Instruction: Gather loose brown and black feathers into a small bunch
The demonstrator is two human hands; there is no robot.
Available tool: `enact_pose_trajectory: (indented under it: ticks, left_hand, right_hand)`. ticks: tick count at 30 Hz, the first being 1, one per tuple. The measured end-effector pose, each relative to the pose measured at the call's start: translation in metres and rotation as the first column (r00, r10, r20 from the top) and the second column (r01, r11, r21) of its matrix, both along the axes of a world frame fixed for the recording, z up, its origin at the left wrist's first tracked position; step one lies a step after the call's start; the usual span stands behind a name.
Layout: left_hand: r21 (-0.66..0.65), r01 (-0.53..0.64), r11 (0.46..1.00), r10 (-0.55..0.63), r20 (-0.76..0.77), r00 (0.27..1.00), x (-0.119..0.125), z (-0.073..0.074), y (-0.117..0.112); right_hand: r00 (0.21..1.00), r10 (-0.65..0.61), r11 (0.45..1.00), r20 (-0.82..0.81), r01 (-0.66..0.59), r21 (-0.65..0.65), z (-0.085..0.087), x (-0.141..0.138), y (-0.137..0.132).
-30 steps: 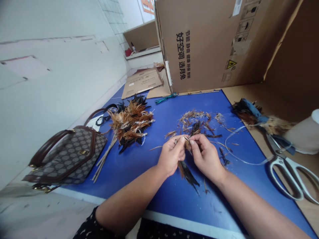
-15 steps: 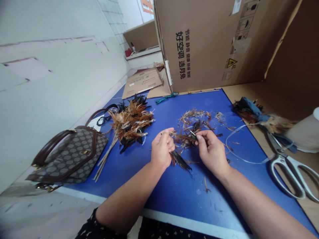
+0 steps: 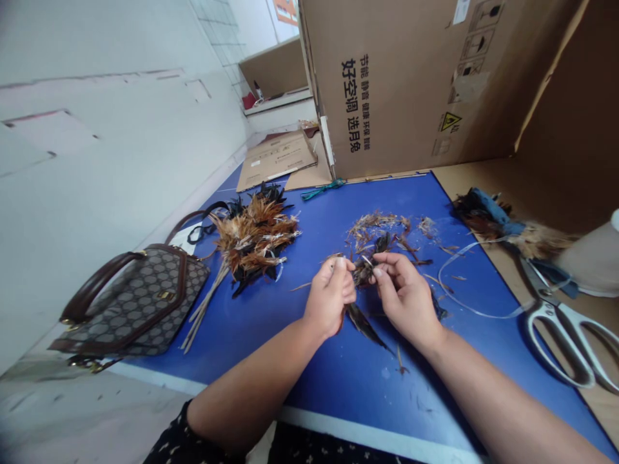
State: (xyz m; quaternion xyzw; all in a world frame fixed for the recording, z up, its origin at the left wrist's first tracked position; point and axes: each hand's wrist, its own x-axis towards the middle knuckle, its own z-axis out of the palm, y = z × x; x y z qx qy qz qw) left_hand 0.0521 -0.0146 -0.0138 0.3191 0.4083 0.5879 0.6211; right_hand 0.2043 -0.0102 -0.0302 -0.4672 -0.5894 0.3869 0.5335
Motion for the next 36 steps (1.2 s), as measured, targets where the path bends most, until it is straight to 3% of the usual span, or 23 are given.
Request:
enact_pose_trajectory:
  ticks: [5, 8, 11, 15, 18, 22, 26, 30, 36]
  left_hand:
    - [-0.045, 0.096, 0.994, -0.1, -0.102, 0.99, 0.003, -0.002, -0.006]
    - [-0.036, 0.082, 0.996, -0.086, -0.109, 0.99, 0.002, -0.003, -0.006]
    - [0.011, -0.029, 1.0, 0.029, -0.059, 0.998, -0.005, 0.0, 0.001]
    - [0.014, -0.304, 0.953, 0.303, 0.057, 0.951, -0.022, 0.008, 0.014]
    - [0.023, -0.38, 0.925, 0.379, 0.038, 0.925, -0.03, 0.013, 0.019]
    - [0.109, -0.227, 0.968, 0.224, 0.039, 0.974, -0.024, 0.016, 0.014]
    - [0.018, -0.029, 0.999, 0.029, 0.0, 1.0, -0.012, 0.011, 0.003]
    - [-0.054, 0.031, 0.998, -0.036, -0.088, 0.995, -0.003, 0.004, -0.004]
    - [0.018, 0.069, 0.997, -0.065, -0.165, 0.984, 0.005, 0.008, -0.009]
  right_hand:
    - [0.994, 0.103, 0.995, 0.036, -0.103, -0.002, 0.005, -0.005, -0.006]
    - [0.99, 0.122, 0.992, 0.074, -0.123, 0.01, 0.005, -0.004, -0.007]
    - [0.99, 0.107, 0.993, 0.09, -0.11, 0.032, 0.003, 0.0, -0.004]
    - [0.995, -0.011, 0.999, 0.094, 0.007, 0.036, 0.0, 0.008, 0.006]
    - [0.997, -0.068, 0.997, 0.047, 0.069, -0.022, -0.001, 0.013, 0.012]
    - [0.996, -0.038, 0.997, -0.084, 0.032, -0.068, 0.0, 0.014, 0.014]
    - [0.977, 0.001, 0.992, -0.214, -0.029, -0.126, 0.002, 0.013, 0.014]
    - [0.978, 0.027, 0.99, -0.208, -0.054, -0.129, 0.005, 0.01, 0.011]
    - [0.976, 0.181, 0.975, -0.119, -0.194, -0.108, 0.012, 0.001, -0.001]
